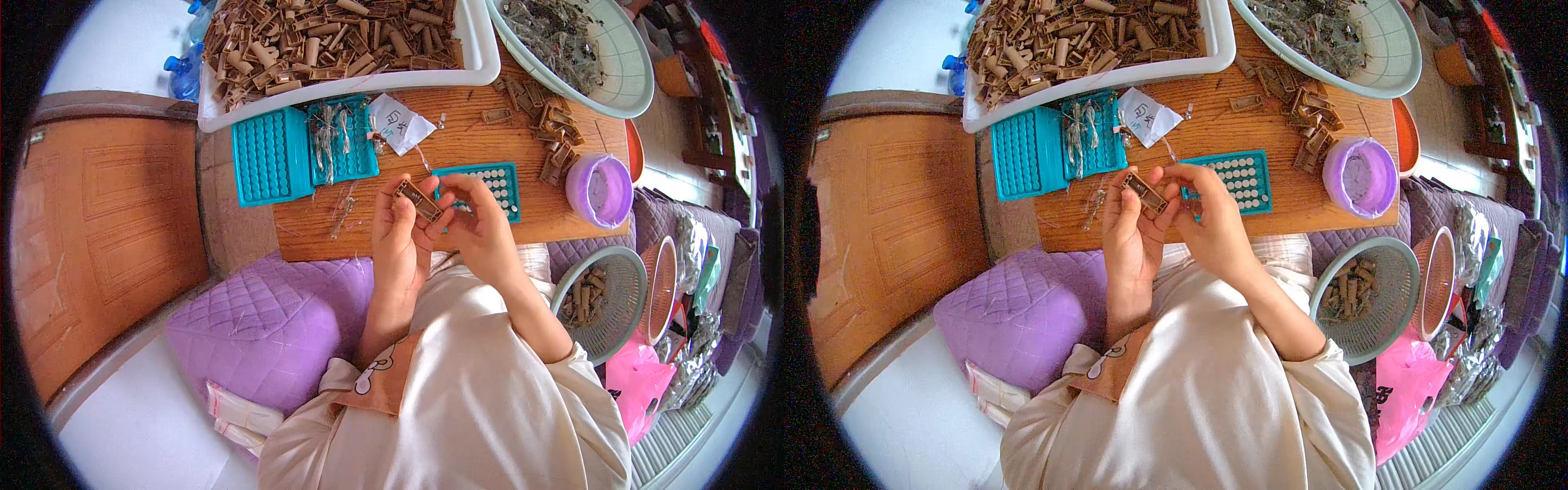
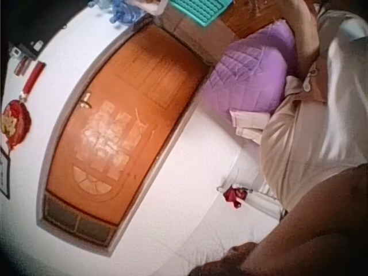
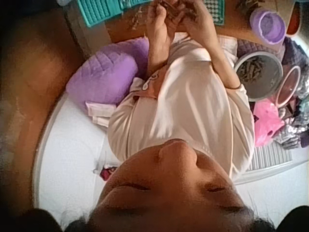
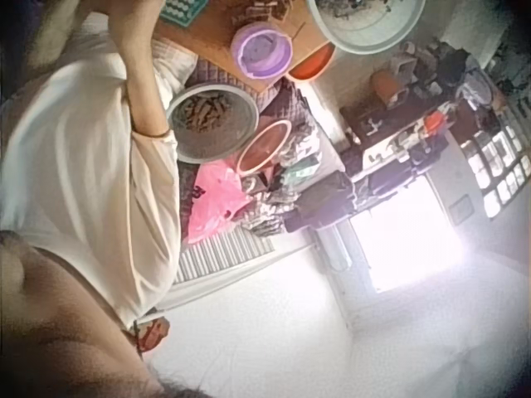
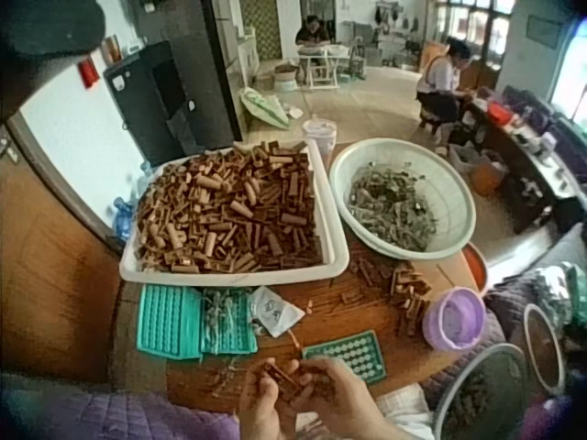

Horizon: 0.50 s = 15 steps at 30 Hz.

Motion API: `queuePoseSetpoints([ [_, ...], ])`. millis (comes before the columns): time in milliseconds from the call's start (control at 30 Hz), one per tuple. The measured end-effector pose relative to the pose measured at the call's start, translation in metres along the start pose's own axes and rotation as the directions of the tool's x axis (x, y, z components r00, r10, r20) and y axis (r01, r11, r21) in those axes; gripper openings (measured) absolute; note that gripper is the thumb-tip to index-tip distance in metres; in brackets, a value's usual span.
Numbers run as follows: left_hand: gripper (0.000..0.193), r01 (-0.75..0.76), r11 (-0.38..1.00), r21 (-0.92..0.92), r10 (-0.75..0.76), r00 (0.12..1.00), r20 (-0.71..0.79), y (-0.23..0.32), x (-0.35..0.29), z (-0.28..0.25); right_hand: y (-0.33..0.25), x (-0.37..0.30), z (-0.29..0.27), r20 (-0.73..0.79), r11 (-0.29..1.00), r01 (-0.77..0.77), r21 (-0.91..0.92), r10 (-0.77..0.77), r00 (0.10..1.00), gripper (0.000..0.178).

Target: The person assembles small plastic parts by hand, placing white inserts and springs into plastic housings.

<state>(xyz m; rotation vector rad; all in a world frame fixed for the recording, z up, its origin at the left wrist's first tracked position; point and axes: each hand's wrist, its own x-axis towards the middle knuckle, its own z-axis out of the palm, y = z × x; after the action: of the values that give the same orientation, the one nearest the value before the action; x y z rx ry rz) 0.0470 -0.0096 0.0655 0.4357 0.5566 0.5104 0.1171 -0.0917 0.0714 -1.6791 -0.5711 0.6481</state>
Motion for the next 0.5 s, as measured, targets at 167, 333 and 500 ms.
queuePoseSetpoints([
  [167, 0.028, -0.105, 0.979, 0.173, 0.098, 0.994, 0.053, -0.008, 0.000, 0.002, -0.003, 0.005, 0.006, -0.100, 0.922, 0.029, 0.386, 0.010, 0.995, 0.035],
  [333, 0.028, -0.192, 0.931, 0.312, 0.159, 0.979, 0.127, -0.019, -0.001, -0.005, 0.010, 0.009, 0.002, -0.072, 0.989, -0.013, 0.150, 0.024, 0.997, 0.034],
  [500, 0.029, -0.233, 0.793, 0.563, 0.153, 0.971, 0.186, -0.030, 0.002, -0.012, 0.010, 0.013, -0.016, 0.033, 0.993, -0.118, 0.020, 0.117, 0.993, 0.036],
])
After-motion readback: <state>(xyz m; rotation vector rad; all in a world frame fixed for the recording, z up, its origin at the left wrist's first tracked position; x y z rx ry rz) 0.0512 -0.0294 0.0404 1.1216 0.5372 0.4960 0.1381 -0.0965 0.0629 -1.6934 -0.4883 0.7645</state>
